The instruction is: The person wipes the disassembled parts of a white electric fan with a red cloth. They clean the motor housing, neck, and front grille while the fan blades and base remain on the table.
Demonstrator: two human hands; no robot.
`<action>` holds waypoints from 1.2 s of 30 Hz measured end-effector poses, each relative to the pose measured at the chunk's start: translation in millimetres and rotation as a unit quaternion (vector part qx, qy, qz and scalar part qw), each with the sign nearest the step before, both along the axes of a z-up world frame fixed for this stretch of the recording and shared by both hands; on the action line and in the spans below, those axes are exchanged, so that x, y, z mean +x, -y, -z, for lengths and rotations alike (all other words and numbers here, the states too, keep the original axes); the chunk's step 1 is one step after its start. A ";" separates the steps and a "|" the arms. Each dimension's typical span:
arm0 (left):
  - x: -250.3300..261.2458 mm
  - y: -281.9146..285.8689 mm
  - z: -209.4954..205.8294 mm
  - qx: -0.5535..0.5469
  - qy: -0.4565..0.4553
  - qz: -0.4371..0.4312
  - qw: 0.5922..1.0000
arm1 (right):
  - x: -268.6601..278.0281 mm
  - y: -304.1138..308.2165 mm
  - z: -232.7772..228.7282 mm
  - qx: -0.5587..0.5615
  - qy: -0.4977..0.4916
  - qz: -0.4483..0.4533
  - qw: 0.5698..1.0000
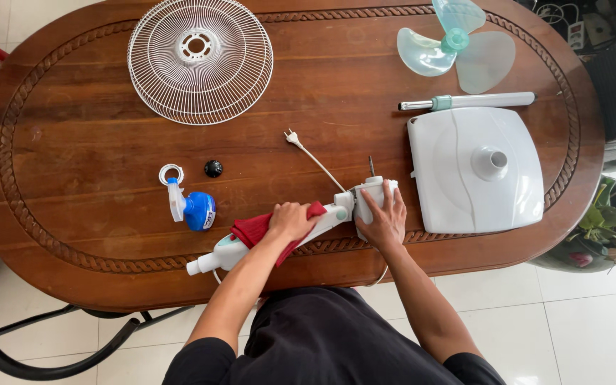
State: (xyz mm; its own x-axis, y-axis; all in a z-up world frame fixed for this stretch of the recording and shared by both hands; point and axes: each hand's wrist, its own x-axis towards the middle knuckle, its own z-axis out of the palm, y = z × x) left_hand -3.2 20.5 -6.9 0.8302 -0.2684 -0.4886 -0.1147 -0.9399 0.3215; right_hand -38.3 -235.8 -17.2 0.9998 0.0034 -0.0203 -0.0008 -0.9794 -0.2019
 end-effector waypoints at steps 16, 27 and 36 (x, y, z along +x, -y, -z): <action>-80.8 -72.1 -9.0 -0.053 0.054 -0.093 0.993 | 1.6 -1.1 3.4 -0.006 0.011 -0.013 1.000; -131.1 -141.2 -8.2 -0.074 0.041 -0.206 0.975 | 1.8 7.9 -4.8 0.033 0.017 -0.037 0.999; -112.9 -167.7 -9.9 -0.103 -0.066 -0.223 0.967 | 0.8 7.9 -8.5 0.031 0.006 -0.037 0.999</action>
